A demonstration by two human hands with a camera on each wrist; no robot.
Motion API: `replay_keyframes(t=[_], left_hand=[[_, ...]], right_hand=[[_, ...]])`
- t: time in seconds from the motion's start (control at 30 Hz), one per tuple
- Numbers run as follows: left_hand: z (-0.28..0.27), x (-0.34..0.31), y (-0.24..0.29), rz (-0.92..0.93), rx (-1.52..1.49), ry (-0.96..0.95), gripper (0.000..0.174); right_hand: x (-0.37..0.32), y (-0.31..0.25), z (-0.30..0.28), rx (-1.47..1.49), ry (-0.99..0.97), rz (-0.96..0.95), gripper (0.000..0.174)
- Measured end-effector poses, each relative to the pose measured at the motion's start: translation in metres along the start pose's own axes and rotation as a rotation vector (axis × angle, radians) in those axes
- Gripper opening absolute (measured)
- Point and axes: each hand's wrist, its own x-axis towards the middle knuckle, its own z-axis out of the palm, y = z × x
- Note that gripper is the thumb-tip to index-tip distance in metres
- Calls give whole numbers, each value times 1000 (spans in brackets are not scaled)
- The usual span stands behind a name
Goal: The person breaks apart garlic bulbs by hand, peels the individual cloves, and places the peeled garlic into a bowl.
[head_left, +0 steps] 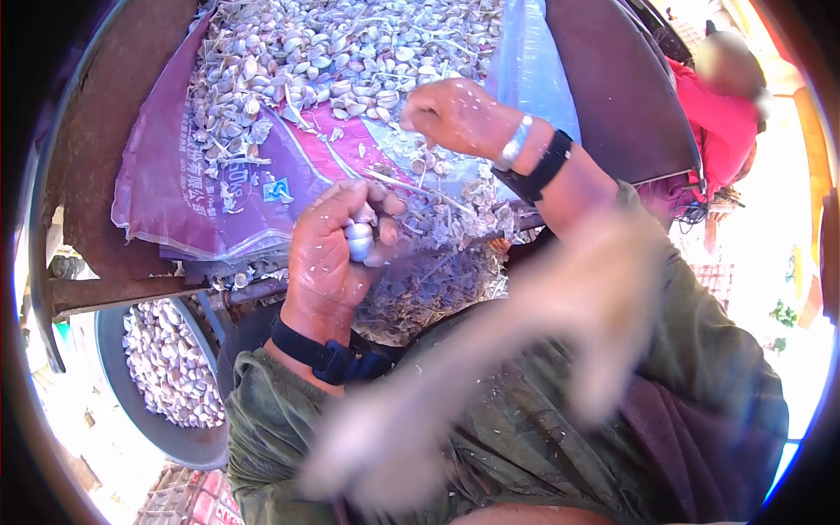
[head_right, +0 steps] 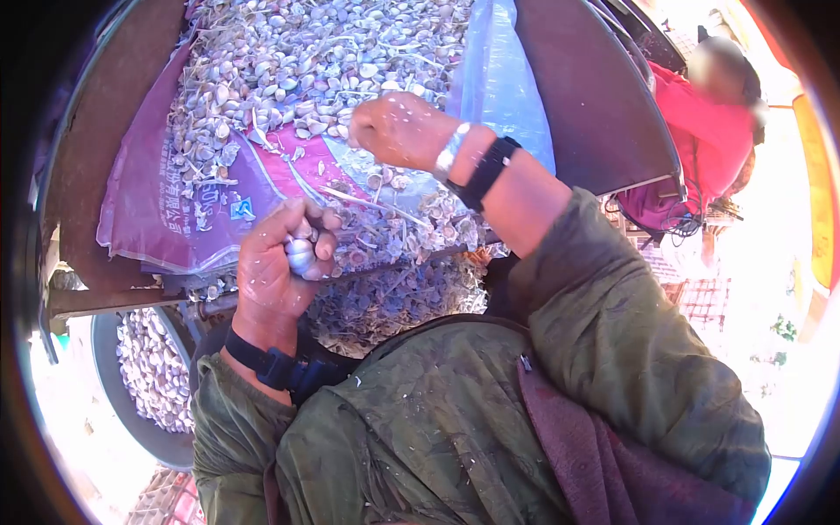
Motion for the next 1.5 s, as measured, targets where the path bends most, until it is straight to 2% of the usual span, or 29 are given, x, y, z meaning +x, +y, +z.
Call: replay_keyframes(t=[0.13, 0.17, 0.27, 0.3, 0.6, 0.7, 0.8, 0.9, 1.0, 1.17, 1.27, 1.37, 1.47, 1.5], left_hand=[[-7, 1, 0, -3, 40, -75, 17], [-4, 0, 1, -14, 54, -16, 17], [-1, -4, 3, -24, 109, 17, 18], [0, -5, 4, -22, 123, 43, 19], [-3, -7, 0, 2, 108, 93, 17], [-3, -7, -1, -1, 99, 105, 17], [-10, -3, -1, -23, 114, 113, 17], [-9, -2, -2, -24, 121, 147, 16], [-9, 0, -3, -26, 172, 163, 15], [-8, 5, -6, -30, 141, 175, 15], [-6, 6, -7, -14, 144, 181, 16], [-2, 5, -9, 7, 136, 222, 21], [-6, 9, -8, -18, 5, 201, 27], [-8, 9, -8, -35, -59, 182, 29]], right_hand=[[52, 18, 44, -274, 46, -81, 11], [61, 21, 47, -277, -61, -120, 14], [74, -2, 52, -394, -139, 103, 19], [77, -2, 56, -406, -144, 106, 22], [62, 1, 61, -282, -98, 145, 23], [51, 4, 69, -174, 76, 152, 19], [47, 3, 61, -201, 63, 91, 21], [32, -13, 41, 387, -73, 414, 23], [15, -25, 30, 811, -99, 458, 22], [2, -36, 22, 994, -110, 337, 18], [-3, -48, 9, 977, -130, 205, 19], [-6, -56, 2, 1057, -194, 169, 20], [-7, -73, -10, 843, -286, 182, 19], [-8, -71, -4, 876, -296, 77, 17]])
